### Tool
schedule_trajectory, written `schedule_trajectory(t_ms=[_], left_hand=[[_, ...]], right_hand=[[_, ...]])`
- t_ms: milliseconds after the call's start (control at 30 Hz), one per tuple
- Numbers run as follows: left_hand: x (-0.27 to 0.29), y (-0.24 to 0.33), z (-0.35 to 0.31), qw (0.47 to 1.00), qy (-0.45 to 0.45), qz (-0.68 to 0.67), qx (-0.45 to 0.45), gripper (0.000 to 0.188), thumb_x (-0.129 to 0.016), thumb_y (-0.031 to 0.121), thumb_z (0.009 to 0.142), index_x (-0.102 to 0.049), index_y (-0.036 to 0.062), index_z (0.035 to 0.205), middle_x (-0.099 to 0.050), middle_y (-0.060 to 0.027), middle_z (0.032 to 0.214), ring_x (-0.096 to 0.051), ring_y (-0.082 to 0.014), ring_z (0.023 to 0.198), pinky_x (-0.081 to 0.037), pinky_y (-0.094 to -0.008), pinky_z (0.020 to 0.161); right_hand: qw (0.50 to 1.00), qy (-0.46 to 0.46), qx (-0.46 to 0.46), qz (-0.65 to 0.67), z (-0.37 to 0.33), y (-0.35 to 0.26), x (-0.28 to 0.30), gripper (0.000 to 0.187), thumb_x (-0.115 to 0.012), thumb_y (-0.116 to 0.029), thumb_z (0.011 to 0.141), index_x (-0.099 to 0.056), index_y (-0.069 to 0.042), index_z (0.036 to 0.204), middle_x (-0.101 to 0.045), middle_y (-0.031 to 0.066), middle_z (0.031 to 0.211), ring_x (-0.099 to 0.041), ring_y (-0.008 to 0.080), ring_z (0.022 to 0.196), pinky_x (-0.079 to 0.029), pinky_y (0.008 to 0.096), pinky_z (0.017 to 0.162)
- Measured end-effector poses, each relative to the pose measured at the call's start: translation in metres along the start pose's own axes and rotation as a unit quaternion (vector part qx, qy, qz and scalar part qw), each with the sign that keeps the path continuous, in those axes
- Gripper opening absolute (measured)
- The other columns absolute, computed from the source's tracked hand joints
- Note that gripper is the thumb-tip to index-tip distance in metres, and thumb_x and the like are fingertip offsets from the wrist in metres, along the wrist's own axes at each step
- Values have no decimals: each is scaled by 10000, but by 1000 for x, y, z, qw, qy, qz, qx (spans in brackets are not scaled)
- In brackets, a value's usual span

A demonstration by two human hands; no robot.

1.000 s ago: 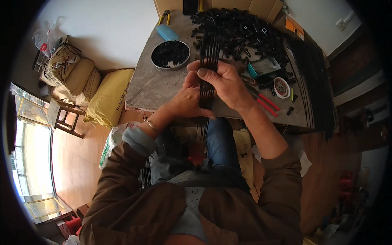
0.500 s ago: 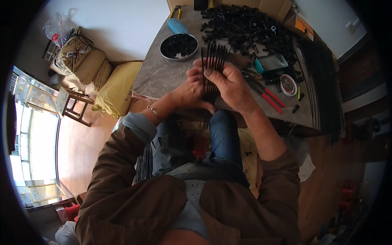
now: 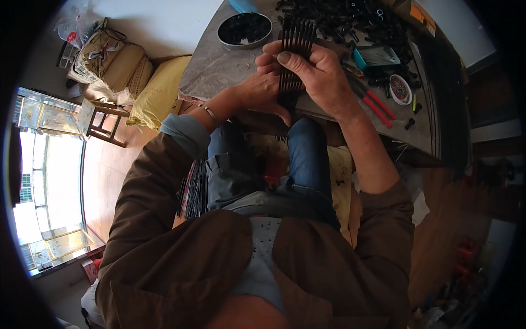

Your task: Assembling thin rods into plastic connectors and using pliers to secure components, likely for umbrella frames.

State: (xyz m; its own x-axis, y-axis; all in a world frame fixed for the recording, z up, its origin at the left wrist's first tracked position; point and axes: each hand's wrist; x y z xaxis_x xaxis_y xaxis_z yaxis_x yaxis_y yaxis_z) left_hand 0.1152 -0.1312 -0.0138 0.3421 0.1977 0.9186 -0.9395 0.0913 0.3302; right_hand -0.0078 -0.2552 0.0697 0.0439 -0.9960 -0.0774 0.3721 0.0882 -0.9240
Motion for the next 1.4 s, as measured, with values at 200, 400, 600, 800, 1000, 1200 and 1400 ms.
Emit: schedule_trajectory(t_ms=[200, 400, 600, 800, 1000, 1200, 1400], left_hand=[[9, 4, -7, 997, 68, 35, -14, 954, -783, 553, 617, -434, 32, 1337, -543, -206, 1226, -513, -364, 1149, -394, -413, 1010], [78, 22, -16, 868, 168, -463, 55, 843, -557, 620, 842, -393, 10, 1401, -531, -114, 1312, -524, -207, 1172, -421, -355, 986], [112, 72, 25, 820, 159, -549, 29, 285, -588, 153, 931, -598, 1, 1172, -675, -59, 1023, -616, -103, 940, -515, -231, 804], [97, 62, 22, 818, 230, -527, 1, 200, -562, 89, 938, -600, -12, 1107, -676, -90, 1018, -626, -143, 972, -505, -287, 890], [99, 69, 26, 833, 212, -511, -4, 218, -544, 66, 938, -588, -15, 1135, -685, -114, 1013, -630, -171, 1016, -477, -293, 931], [102, 71, 22, 824, 220, -523, 3, 212, -543, 59, 937, -605, -19, 1124, -689, -100, 995, -634, -150, 989, -487, -285, 912], [100, 70, 25, 839, 208, -503, -8, 220, -520, 88, 956, -585, -18, 1138, -686, -121, 1001, -635, -183, 1017, -473, -308, 941]], right_hand=[[998, -9, 11, -58, -3, -2, 3, 214, -494, -104, 967, -604, 22, 1101, -667, 120, 987, -651, 198, 936, -537, 309, 861], [999, 8, -4, -37, -6, -6, -1, 187, -527, -94, 952, -614, 13, 1078, -681, 93, 942, -656, 166, 906, -530, 291, 839], [994, 12, -36, -103, -2, -15, 2, 223, -537, -73, 935, -587, 26, 1128, -643, 98, 1010, -614, 180, 971, -500, 318, 888], [911, 21, -150, -383, 7, -31, 108, 298, -644, -196, 809, -654, -29, 1055, -687, 91, 923, -655, 193, 912, -501, 327, 794], [672, 137, -174, -707, -33, 9, 237, 153, -651, -181, 784, -672, -77, 894, -666, 91, 837, -639, 290, 820, -492, 421, 741], [633, 112, -130, -755, -26, 11, 229, 92, -665, -131, 774, -653, -98, 859, -630, 71, 885, -597, 282, 901, -466, 421, 775], [623, 28, -54, -780, -26, 11, 239, 95, -647, -113, 776, -555, -86, 782, -551, 69, 813, -555, 288, 837, -432, 427, 740]])
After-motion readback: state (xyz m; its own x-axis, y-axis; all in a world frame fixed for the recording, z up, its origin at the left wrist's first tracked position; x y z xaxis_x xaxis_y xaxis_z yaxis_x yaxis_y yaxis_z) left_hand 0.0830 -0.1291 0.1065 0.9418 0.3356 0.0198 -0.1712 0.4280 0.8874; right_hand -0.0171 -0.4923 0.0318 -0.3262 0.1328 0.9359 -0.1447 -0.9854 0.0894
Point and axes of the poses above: each hand's wrist, its own z-axis towards the middle knuckle, its own x-axis out of the back of the hand, y = z × x
